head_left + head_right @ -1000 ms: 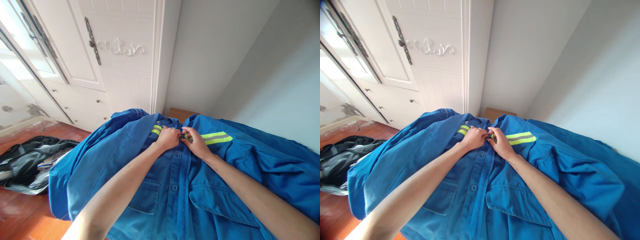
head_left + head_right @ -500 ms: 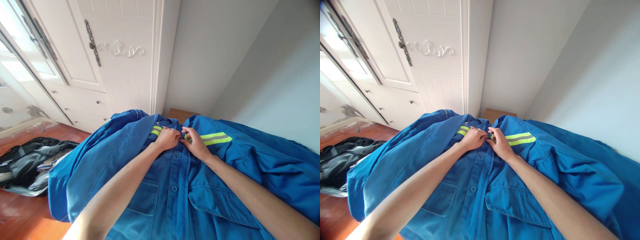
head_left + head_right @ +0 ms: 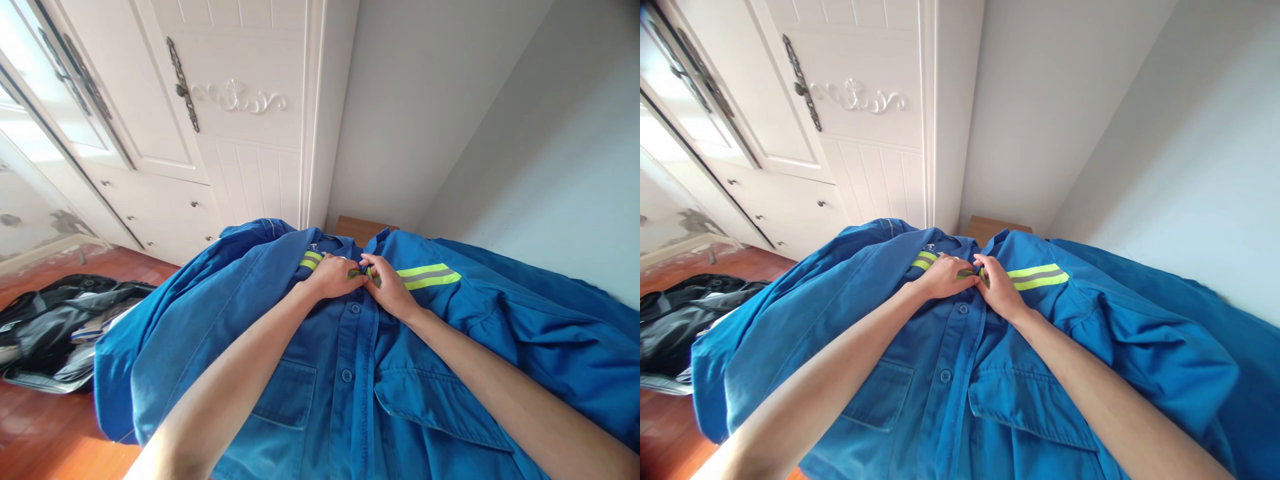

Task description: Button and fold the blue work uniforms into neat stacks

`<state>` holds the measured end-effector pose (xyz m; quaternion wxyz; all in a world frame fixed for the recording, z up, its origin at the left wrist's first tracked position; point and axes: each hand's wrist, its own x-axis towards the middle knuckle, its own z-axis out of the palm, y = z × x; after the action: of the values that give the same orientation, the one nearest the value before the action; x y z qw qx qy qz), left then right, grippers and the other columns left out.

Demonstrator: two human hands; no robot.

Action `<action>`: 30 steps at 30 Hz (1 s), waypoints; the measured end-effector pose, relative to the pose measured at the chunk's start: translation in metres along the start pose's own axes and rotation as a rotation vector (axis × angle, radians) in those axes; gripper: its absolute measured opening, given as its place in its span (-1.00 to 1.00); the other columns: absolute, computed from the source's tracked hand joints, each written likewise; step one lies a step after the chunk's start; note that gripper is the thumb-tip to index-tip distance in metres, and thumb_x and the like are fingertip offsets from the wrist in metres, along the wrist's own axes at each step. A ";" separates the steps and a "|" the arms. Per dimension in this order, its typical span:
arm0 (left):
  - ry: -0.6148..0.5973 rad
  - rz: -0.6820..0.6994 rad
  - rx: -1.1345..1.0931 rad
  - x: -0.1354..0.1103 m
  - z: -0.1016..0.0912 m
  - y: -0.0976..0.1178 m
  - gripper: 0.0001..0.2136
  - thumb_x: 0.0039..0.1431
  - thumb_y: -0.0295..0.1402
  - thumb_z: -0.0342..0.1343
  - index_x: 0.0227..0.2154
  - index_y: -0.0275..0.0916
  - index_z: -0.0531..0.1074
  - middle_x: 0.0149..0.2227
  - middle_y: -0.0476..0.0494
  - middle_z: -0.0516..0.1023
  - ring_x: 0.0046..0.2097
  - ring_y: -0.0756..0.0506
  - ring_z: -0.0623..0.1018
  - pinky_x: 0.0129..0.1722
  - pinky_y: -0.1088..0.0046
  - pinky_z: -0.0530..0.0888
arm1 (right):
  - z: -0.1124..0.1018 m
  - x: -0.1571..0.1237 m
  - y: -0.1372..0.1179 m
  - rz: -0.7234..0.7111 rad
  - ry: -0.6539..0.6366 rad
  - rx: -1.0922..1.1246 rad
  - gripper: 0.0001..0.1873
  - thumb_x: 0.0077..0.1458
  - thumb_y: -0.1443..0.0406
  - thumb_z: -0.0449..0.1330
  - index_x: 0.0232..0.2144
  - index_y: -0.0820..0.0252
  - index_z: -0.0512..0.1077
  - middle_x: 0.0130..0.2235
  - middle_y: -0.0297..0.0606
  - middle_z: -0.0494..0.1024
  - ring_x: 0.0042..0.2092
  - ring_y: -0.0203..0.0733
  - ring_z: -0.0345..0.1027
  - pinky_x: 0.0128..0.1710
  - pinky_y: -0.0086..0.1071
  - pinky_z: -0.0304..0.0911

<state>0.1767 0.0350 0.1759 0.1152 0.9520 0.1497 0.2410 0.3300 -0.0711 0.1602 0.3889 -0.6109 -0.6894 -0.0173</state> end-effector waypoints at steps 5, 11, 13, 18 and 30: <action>-0.029 0.043 0.005 0.000 -0.001 -0.004 -0.74 0.29 -0.20 -0.01 -0.22 -0.22 0.53 -0.23 -0.16 0.63 -0.12 -0.19 0.60 -0.11 0.34 0.39 | 0.000 0.000 -0.001 0.008 0.006 0.001 -0.56 0.18 0.22 0.15 0.11 0.05 0.26 -0.05 -0.15 0.46 -0.25 -0.15 0.38 -0.08 -0.10 0.39; -0.045 0.087 0.077 0.001 0.003 -0.005 -0.77 0.27 -0.36 -0.05 -0.23 -0.26 0.52 -0.20 -0.20 0.62 -0.13 -0.17 0.58 -0.08 0.33 0.38 | -0.001 -0.001 0.000 0.013 -0.009 0.004 -0.51 0.12 0.32 0.17 0.11 0.06 0.25 -0.03 -0.16 0.46 -0.24 -0.16 0.35 -0.06 -0.12 0.37; -0.034 0.088 0.101 0.001 0.005 -0.005 -0.76 0.28 -0.37 -0.06 -0.24 -0.27 0.51 -0.20 -0.22 0.62 -0.13 -0.18 0.58 -0.08 0.31 0.38 | -0.001 0.000 -0.001 0.014 0.000 0.006 -0.51 0.11 0.34 0.17 0.11 0.07 0.25 -0.03 -0.16 0.45 -0.25 -0.17 0.35 -0.06 -0.13 0.37; -0.006 0.068 0.132 0.001 0.008 -0.004 -0.76 0.28 -0.34 -0.06 -0.29 -0.28 0.51 -0.23 -0.23 0.62 -0.15 -0.20 0.58 -0.13 0.28 0.38 | 0.000 0.000 -0.004 0.017 0.023 -0.001 -0.50 0.09 0.37 0.15 0.10 0.07 0.26 -0.04 -0.16 0.45 -0.22 -0.16 0.35 -0.07 -0.14 0.37; 0.018 0.016 0.039 0.001 0.004 -0.003 -0.77 0.26 -0.34 -0.03 -0.38 -0.23 0.51 -0.32 -0.18 0.62 -0.22 -0.16 0.58 -0.18 0.35 0.35 | 0.003 0.001 0.002 0.075 0.126 -0.003 -0.48 0.06 0.29 0.19 0.10 0.10 0.26 -0.02 -0.09 0.41 -0.19 -0.10 0.41 -0.13 -0.12 0.42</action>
<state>0.1784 0.0379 0.1720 0.0934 0.9529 0.1478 0.2477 0.3299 -0.0684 0.1579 0.4312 -0.6345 -0.6401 -0.0421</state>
